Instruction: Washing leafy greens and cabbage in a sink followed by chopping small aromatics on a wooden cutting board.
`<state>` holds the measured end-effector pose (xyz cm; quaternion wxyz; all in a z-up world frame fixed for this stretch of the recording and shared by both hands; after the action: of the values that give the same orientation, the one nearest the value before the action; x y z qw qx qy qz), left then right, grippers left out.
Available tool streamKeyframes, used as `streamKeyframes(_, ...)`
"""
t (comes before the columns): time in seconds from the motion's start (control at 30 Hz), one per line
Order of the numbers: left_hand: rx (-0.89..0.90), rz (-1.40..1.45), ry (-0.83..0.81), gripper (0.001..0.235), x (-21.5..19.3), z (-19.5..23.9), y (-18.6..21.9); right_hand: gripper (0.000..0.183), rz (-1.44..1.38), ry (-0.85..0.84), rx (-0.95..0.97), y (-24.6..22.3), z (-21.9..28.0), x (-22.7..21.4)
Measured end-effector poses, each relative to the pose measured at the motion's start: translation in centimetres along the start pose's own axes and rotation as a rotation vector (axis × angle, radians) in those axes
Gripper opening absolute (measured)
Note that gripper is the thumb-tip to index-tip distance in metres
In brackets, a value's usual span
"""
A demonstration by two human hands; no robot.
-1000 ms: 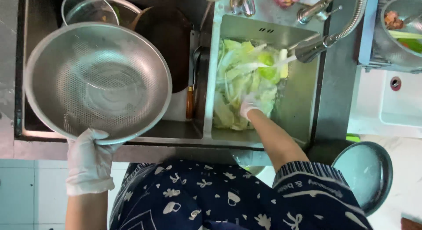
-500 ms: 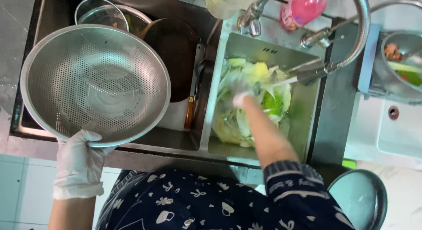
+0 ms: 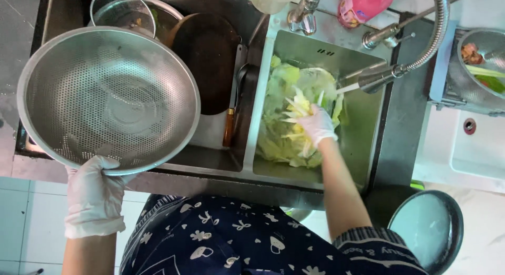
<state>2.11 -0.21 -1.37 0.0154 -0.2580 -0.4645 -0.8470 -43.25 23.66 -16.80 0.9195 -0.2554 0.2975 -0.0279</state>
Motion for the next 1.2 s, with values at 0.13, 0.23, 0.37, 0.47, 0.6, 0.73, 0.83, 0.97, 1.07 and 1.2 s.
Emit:
streamKeyframes(0.13,0.001,0.011,0.02,0.099,-1.4,-0.8,-0.7,0.086,0.388,-0.274,0.127,-3.5,3.2,1.6)
streamKeyframes(0.23,-0.035,-0.021,0.084,0.098,-1.4,-0.8,-0.9,0.134,0.492,-0.442,-0.066,-2.2,2.4,7.5)
streamKeyframes(0.37,-0.022,-0.013,-0.008,0.099,-0.1,-0.3,-0.3,0.1,1.106,-0.436,0.173,1.0,-1.6,11.5)
streamKeyframes(0.47,-0.008,-0.005,-0.051,0.1,-0.1,-0.2,0.4,0.043,1.186,-0.245,0.119,8.5,-8.6,13.0)
streamKeyframes(0.6,-0.042,0.021,-0.02,0.092,-3.1,-0.6,-0.1,0.028,0.036,0.031,-0.328,11.2,-7.6,8.0)
streamKeyframes(0.73,-0.005,0.019,0.006,0.095,-3.4,-1.0,-0.1,0.062,0.06,-0.03,-0.181,3.1,3.4,-1.5)
streamKeyframes(0.83,-0.041,-0.032,0.093,0.097,-2.7,-1.3,0.0,0.094,0.161,-0.331,0.03,0.8,6.2,-3.9)
streamKeyframes(0.97,-0.013,0.011,-0.002,0.098,-2.2,-1.6,-0.1,0.133,-0.004,-0.167,0.305,-0.2,6.2,-0.9)
streamKeyframes(1.07,-0.024,0.01,-0.014,0.097,-1.2,-1.5,-0.2,0.139,0.073,-0.134,0.382,0.0,4.9,0.1)
streamKeyframes(1.2,0.006,-0.032,-0.061,0.098,-0.6,-1.2,-0.2,0.116,0.078,-0.347,0.324,0.8,3.3,0.4)
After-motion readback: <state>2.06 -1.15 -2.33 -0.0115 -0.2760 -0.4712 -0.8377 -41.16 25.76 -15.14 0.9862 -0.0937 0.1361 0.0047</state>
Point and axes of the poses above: each hand's wrist, its own z-axis away from the middle knuckle, its own x-axis out of the palm, y = z × x, the point moved 1 cm from there along -z, towards the middle knuckle, and after that the axes turned 15 degrees about -y, right-handed, at the moved point
